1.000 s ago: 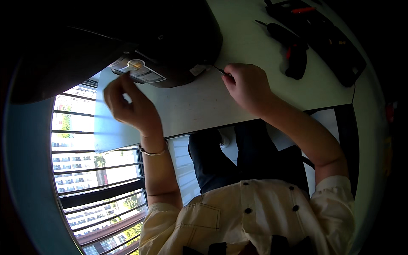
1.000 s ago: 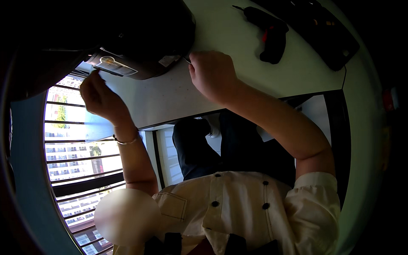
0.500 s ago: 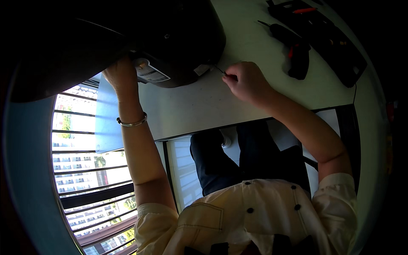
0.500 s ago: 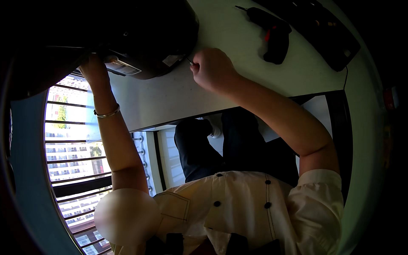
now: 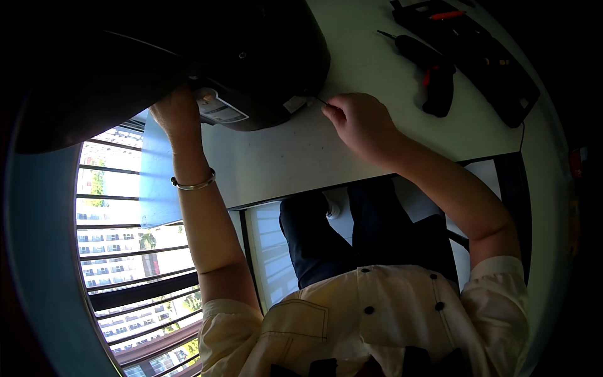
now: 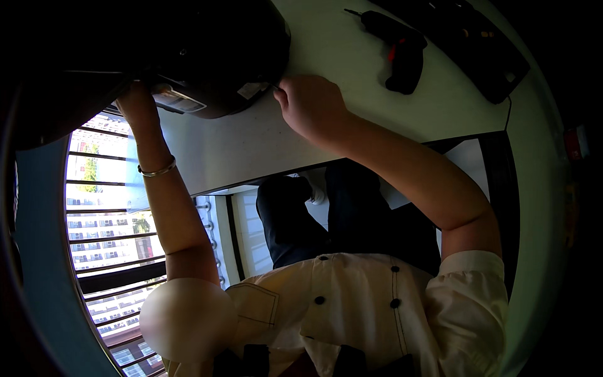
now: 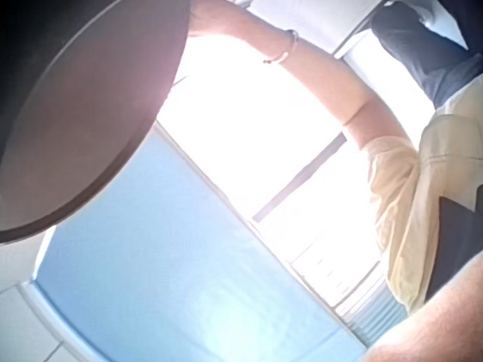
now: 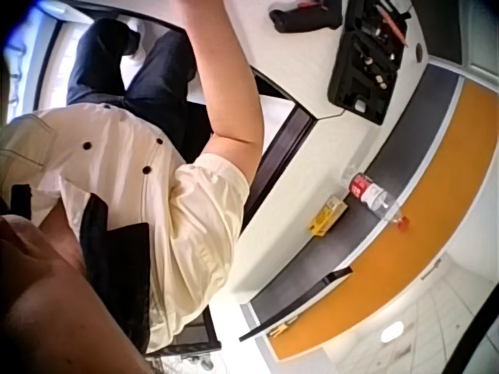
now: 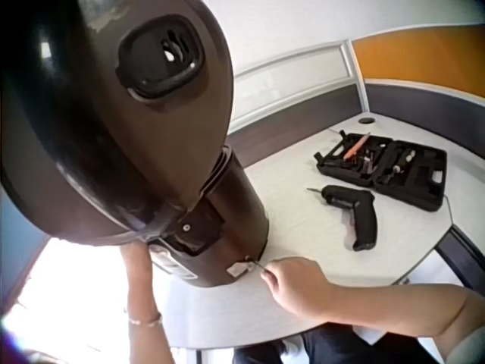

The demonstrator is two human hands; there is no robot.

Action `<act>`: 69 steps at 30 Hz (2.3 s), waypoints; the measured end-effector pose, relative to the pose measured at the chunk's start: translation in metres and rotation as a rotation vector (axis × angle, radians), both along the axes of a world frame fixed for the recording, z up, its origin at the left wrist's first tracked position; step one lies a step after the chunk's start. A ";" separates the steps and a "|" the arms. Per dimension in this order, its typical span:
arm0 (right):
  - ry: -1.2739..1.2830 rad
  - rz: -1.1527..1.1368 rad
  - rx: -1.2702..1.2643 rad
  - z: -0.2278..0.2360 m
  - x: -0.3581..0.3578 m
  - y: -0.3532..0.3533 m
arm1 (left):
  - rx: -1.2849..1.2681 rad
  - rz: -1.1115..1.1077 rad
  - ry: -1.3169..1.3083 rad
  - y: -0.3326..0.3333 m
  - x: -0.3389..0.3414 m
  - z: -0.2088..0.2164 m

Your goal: The person selects a cordless drill and a screwdriver from a table, then walks to a desk to assemble a cylindrical appliance. They use the drill to fasten screws into the base of the appliance and then use a manual screwdriver to tighten additional screws.

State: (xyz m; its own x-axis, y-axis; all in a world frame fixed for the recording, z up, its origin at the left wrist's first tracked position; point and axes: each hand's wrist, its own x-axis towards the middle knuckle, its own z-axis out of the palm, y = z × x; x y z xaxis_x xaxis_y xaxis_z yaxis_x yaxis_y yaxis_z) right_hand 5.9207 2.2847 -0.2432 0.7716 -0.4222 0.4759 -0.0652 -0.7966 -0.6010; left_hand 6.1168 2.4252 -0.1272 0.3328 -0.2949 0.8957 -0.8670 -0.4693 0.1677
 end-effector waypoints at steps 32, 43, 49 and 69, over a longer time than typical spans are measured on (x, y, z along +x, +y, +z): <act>0.017 -0.005 0.333 0.008 0.026 -0.004 | 0.034 -0.072 0.073 0.006 0.011 -0.003; 0.213 0.346 1.343 0.019 0.033 -0.027 | -0.031 -0.072 0.191 0.002 -0.007 0.000; -0.298 0.060 -0.434 -0.009 0.032 -0.014 | -0.052 -0.126 0.228 0.000 -0.011 0.003; -0.052 -0.026 -0.607 0.000 0.015 -0.014 | -0.325 -0.267 -0.167 0.019 -0.067 -0.035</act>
State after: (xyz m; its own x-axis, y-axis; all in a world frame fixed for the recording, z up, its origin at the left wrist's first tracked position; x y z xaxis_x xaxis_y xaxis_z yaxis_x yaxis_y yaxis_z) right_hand 5.9361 2.2704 -0.2435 0.7343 -0.0818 0.6739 -0.0717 -0.9965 -0.0428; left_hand 6.0500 2.4443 -0.1623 0.1261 -0.0448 0.9910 -0.9782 -0.1718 0.1167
